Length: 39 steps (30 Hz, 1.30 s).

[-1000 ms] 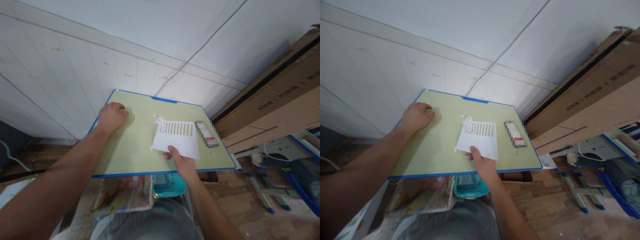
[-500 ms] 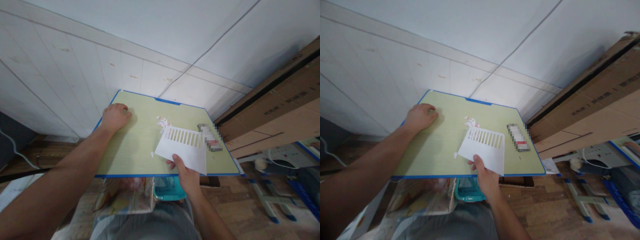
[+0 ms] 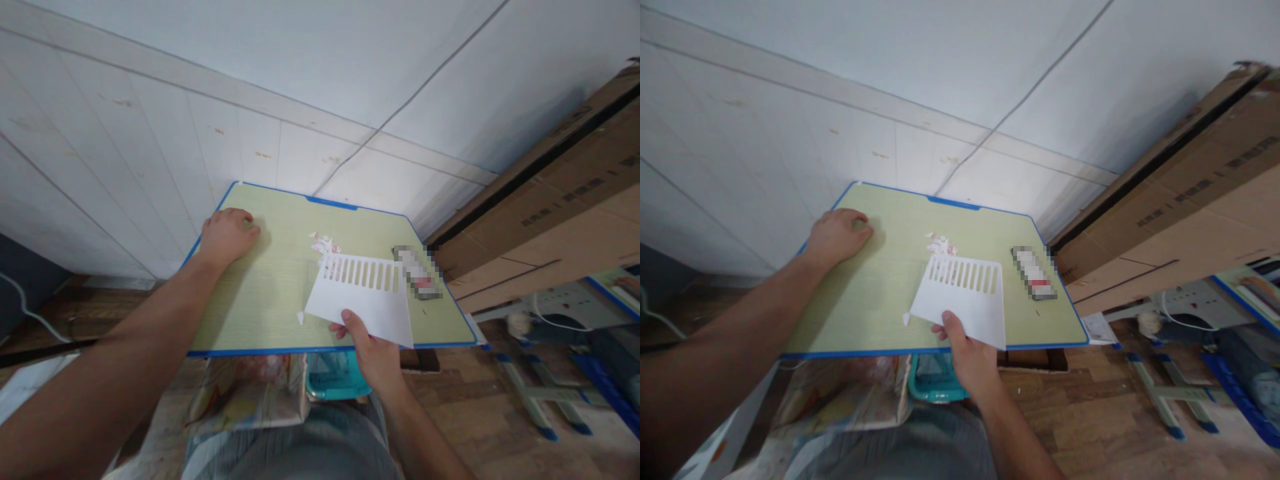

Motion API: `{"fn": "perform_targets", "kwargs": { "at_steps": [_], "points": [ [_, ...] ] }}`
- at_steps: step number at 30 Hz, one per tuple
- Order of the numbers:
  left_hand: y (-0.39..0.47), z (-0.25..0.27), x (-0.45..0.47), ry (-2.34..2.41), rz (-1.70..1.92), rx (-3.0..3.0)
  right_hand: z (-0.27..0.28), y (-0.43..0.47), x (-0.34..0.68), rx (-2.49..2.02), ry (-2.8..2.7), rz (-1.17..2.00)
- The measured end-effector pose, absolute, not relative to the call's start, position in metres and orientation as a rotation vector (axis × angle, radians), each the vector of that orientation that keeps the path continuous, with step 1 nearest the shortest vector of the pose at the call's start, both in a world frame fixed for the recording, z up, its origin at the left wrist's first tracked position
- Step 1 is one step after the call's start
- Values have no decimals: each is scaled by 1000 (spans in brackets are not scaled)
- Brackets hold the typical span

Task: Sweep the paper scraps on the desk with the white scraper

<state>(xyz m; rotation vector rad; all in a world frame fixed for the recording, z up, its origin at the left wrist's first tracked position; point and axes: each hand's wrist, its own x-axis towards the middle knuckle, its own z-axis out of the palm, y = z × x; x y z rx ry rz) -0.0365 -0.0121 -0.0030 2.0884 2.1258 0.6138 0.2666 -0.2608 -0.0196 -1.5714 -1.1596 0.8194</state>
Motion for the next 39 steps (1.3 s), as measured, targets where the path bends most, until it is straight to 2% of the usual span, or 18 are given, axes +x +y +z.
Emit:
{"fn": "perform_targets", "kwargs": {
  "at_steps": [10, 17, 31, 39],
  "points": [
    [-12, -4, -37, 2120, 646, 2090, -35, -263, 266, -1502, -1125, 941],
    [-12, -4, -37, 2105, 640, 2100, -28, -264, 268, -1549, -1137, 925],
    [-13, -3, -37, 2098, 667, 2091, -22, -268, 271, -1578, -1160, 1091],
    [-16, -1, -35, 2093, 665, 2089, -16, -271, 268, -1548, -1159, 1044]
  ]
}}
